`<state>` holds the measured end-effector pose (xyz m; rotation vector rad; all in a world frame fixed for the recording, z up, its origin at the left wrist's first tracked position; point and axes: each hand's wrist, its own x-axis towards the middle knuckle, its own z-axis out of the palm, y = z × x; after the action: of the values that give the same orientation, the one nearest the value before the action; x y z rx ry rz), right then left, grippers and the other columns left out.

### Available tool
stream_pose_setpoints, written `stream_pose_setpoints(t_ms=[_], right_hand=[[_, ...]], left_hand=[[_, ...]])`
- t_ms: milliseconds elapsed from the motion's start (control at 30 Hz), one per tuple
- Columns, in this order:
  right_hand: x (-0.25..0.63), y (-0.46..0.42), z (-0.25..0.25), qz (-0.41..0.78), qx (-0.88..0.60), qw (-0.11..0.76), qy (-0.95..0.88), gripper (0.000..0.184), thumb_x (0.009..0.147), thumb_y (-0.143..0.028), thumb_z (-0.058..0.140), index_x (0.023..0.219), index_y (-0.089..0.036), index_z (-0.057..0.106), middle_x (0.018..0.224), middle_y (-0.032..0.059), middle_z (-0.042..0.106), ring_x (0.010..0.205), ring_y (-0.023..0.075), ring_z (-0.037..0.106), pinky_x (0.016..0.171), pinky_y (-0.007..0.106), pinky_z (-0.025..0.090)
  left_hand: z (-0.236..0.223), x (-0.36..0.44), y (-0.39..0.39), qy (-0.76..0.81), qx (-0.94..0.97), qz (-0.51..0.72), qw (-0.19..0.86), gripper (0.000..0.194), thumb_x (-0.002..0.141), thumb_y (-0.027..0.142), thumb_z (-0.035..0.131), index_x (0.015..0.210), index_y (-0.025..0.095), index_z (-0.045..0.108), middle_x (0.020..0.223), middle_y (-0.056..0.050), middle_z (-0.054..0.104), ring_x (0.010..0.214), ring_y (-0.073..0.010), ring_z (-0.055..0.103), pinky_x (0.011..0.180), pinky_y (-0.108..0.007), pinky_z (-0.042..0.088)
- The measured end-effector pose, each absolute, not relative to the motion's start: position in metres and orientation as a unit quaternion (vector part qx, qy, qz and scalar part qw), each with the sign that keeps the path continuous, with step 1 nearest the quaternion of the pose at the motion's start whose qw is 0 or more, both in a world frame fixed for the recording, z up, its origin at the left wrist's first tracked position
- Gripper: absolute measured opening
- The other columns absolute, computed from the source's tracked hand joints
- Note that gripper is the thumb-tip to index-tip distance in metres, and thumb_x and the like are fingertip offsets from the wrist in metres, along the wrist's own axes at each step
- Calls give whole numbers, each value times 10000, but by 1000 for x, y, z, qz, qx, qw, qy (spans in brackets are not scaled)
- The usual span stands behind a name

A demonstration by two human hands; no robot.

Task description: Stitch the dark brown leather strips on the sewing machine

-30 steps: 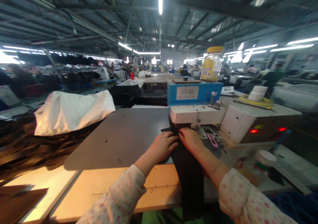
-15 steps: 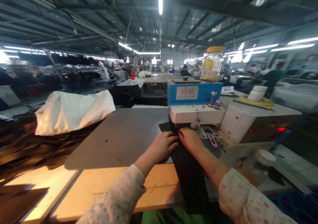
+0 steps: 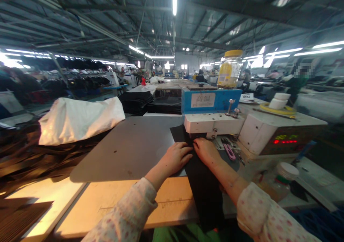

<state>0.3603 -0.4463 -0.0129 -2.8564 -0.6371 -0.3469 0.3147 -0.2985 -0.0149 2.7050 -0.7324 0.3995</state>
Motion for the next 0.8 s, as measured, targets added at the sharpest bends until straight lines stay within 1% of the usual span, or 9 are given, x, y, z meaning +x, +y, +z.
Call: stream_pose_setpoints(t_ms=[433, 600, 800], right_hand=[[360, -447, -12, -112, -966, 91, -213, 253, 851, -210, 373, 968, -161, 592, 946, 76, 626, 866, 156, 574, 746, 235, 393], [361, -447, -14, -122, -964, 95, -217, 249, 846, -205, 375, 942, -159, 600, 928, 74, 630, 844, 160, 578, 732, 243, 396], [361, -447, -15, -130, -963, 93, -217, 249, 848, -217, 372, 927, -162, 601, 905, 70, 630, 821, 158, 583, 712, 239, 397]], left_hand=[[-15, 315, -299, -253, 944, 140, 157, 300, 845, 317, 442, 1077, 176, 571, 1128, -92, 538, 1040, -205, 488, 920, -342, 384], [-13, 314, -300, -253, 946, 135, 150, 313, 849, 310, 439, 1089, 158, 568, 1141, -98, 532, 1048, -203, 483, 928, -327, 378], [-12, 313, -300, -255, 946, 131, 153, 309, 847, 306, 440, 1086, 156, 566, 1140, -99, 531, 1054, -204, 479, 933, -335, 378]])
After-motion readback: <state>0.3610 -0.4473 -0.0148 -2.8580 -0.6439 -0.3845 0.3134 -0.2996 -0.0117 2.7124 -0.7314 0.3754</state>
